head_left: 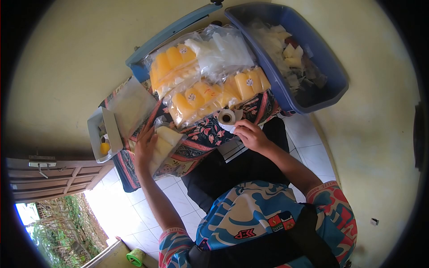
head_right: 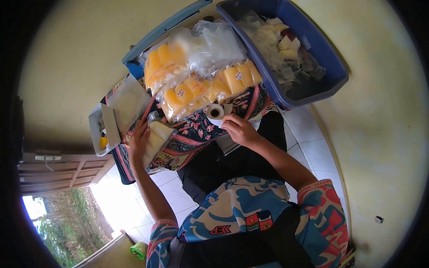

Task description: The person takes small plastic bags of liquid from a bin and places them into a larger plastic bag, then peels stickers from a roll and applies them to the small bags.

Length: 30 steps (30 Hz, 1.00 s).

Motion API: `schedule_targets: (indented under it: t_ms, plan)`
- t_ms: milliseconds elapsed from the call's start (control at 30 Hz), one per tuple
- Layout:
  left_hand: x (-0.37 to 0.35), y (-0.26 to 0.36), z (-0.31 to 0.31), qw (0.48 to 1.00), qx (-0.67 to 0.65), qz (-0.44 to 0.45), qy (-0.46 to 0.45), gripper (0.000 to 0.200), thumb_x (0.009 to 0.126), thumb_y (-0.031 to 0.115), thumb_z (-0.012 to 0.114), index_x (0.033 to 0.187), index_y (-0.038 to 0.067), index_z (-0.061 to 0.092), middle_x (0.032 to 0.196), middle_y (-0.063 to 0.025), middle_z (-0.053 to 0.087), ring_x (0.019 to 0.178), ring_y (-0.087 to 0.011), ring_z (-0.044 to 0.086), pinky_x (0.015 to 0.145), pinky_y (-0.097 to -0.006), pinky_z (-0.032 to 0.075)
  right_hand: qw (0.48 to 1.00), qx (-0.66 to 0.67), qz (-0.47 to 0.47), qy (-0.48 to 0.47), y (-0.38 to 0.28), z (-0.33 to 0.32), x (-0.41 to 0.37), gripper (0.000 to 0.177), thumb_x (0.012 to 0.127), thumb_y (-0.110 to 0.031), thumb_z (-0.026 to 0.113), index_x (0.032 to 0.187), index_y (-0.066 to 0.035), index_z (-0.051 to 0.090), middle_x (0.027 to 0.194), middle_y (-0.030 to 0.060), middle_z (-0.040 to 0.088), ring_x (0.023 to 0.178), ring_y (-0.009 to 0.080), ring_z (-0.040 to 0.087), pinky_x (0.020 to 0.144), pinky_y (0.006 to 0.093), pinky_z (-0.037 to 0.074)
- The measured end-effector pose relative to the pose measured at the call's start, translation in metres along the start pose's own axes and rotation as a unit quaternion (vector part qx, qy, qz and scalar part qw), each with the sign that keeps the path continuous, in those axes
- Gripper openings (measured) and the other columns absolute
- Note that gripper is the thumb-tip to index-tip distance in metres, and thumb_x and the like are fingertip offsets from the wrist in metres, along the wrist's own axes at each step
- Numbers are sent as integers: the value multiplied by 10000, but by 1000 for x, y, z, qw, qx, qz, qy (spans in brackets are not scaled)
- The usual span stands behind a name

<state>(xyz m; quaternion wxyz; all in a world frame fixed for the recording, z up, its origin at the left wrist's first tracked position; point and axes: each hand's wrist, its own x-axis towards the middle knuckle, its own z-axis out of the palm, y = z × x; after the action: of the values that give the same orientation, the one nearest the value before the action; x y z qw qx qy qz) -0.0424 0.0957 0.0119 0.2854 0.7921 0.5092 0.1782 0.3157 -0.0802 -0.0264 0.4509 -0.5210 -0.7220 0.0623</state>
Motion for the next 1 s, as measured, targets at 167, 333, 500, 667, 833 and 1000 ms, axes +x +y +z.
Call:
schedule_targets:
  t_ms: [167,333,500,667,833,1000]
  plan:
    - [0,1,0,1000,-3,2,0,406,945,229,546,1286,21,612,1464,-102,486,1408,-302,360,1156,-399,260,999,15,21,24,-5,-12,-8,159,777,45,712,896,-15,625,988,96,601,835,253,661,695,332,542]
    - [2,-8,3,999,-45,-19,8,393,973,213,475,1275,5,616,1464,-111,484,1410,-306,353,1157,-393,248,988,87,120,48,-22,-27,-8,119,816,75,678,898,3,633,907,113,624,771,204,680,730,293,574]
    - [4,-8,3,998,-58,8,1,393,973,201,457,1267,-5,618,1460,-121,486,1406,-310,358,1155,-394,248,895,318,312,-14,-29,-17,9,52,877,39,664,920,31,634,878,54,662,794,102,660,693,255,573]
    - [2,-10,2,998,-44,34,10,395,973,223,463,1261,7,627,1440,-137,503,1392,-322,379,1152,-413,249,855,401,314,-95,-40,11,41,85,901,8,654,980,30,631,866,48,666,739,93,640,675,235,545]
    - [4,-24,6,999,-30,34,9,384,981,259,478,1272,64,635,1439,-146,501,1400,-318,372,1152,-444,244,830,433,313,-159,-64,33,80,190,900,-29,658,1073,14,591,879,56,644,745,103,634,679,234,527]
    - [5,-30,9,997,-59,42,14,388,983,269,482,1276,63,632,1441,-152,498,1404,-323,367,1159,-467,215,808,458,309,-205,-70,68,100,100,880,-9,659,918,-4,567,761,32,630,644,70,598,546,208,500]
